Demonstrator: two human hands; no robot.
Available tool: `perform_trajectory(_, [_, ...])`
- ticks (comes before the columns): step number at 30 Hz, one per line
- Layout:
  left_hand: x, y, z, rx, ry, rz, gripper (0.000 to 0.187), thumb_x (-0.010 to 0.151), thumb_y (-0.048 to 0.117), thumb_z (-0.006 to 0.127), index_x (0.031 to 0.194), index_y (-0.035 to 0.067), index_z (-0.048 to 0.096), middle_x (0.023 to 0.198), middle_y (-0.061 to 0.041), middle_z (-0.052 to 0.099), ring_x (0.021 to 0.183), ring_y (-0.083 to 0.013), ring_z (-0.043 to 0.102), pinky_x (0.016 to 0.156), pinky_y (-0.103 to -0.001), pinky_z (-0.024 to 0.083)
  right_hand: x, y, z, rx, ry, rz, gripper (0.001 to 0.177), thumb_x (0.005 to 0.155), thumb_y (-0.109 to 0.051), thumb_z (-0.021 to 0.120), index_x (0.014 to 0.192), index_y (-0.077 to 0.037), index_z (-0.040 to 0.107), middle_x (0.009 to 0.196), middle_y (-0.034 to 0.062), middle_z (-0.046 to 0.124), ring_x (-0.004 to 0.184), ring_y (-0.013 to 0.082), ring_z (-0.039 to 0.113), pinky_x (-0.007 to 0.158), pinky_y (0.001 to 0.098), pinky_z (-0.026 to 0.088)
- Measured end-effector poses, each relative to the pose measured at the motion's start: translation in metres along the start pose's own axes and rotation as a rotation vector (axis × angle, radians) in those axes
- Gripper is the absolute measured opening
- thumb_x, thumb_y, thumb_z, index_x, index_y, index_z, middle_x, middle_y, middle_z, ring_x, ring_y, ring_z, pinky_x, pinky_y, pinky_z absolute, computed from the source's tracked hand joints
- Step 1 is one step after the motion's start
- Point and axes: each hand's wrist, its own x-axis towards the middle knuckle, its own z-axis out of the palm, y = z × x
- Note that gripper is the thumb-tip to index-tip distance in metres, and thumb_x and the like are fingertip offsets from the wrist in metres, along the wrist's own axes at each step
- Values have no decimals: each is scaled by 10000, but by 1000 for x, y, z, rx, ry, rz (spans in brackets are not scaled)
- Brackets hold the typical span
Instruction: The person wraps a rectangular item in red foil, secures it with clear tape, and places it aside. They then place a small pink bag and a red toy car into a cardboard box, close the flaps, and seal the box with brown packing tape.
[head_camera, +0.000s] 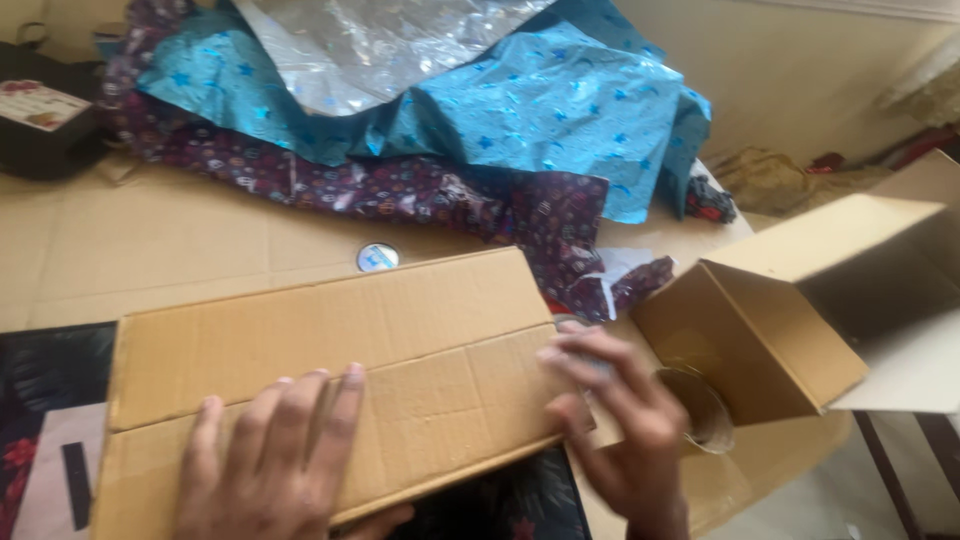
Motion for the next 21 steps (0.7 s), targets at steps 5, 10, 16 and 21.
perform_trajectory(5, [5,-6,-7,56,-16,26,1041,719,916,387,1398,154,592,1293,-79,606,1206,-274,573,1060,-620,403,-39,39,-47,-236,153,343,312,890,51,600,1155,-38,737,1175,146,735,1111,273,727,961,361,564])
perform_trajectory(10, [10,-9,-7,218,-83,71,1102,630,963,394,1377,185,621,1250,-12,655,1127,-223,619,1024,-549,471,-90,62,-74,-374,57,486,317,864,-17,636,1158,-68,742,1204,134,747,1218,298,686,1035,419,526])
perform_trajectory(16, [27,-12,-13,259,-207,98,1313,558,1053,244,1446,161,617,1253,-59,656,1111,-249,623,987,-524,514,-118,82,-67,-490,-115,363,774,652,-373,848,1302,15,685,1300,217,683,1308,405,552,1094,512,397])
perform_trajectory(21, [50,11,-5,224,-54,173,1115,648,937,179,1390,199,562,1353,-134,620,1192,-297,629,1003,-566,513,-121,90,-65,-414,-160,500,291,777,-207,830,1034,-83,772,1094,100,776,1136,263,704,1165,510,398])
